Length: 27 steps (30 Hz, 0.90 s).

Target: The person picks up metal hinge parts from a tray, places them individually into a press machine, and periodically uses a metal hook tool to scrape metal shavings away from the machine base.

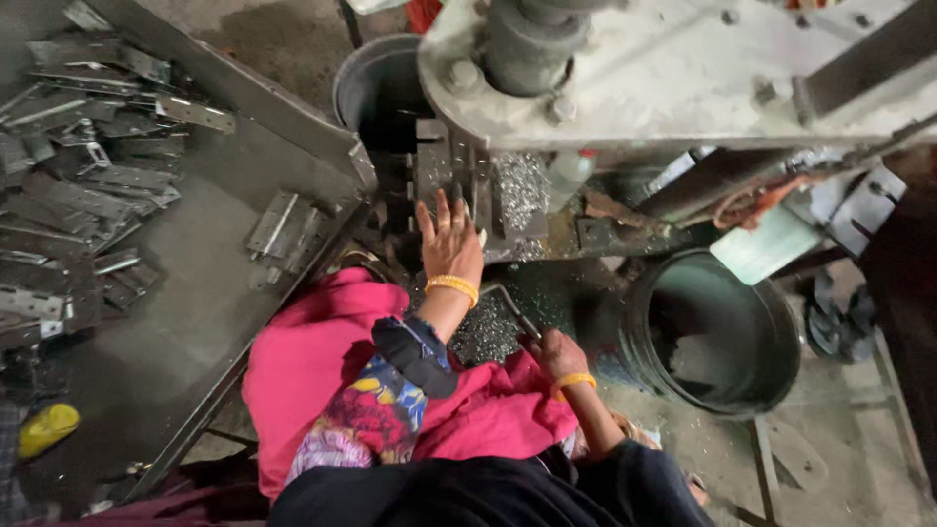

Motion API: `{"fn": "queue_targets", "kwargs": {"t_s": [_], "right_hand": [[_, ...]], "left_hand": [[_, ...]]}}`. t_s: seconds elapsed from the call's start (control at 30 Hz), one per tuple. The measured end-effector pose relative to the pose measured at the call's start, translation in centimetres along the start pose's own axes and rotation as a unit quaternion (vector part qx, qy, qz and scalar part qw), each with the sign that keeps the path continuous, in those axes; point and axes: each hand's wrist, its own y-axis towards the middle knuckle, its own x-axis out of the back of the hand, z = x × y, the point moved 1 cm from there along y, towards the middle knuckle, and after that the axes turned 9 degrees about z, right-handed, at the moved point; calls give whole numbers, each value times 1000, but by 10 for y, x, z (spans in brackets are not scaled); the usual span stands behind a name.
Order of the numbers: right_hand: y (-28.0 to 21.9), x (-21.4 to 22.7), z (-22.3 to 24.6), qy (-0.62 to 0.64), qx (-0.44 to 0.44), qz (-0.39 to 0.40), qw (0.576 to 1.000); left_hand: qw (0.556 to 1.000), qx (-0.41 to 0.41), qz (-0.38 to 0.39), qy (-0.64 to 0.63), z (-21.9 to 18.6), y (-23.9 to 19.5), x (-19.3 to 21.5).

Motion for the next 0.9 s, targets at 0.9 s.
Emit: {"fn": "queue_targets", "kwargs": {"t_s": [0.9], "right_hand": [[-2, -1, -2, -23, 16, -30, 999]], "left_hand": [[1000, 7, 28, 11, 1, 19, -1]]}}
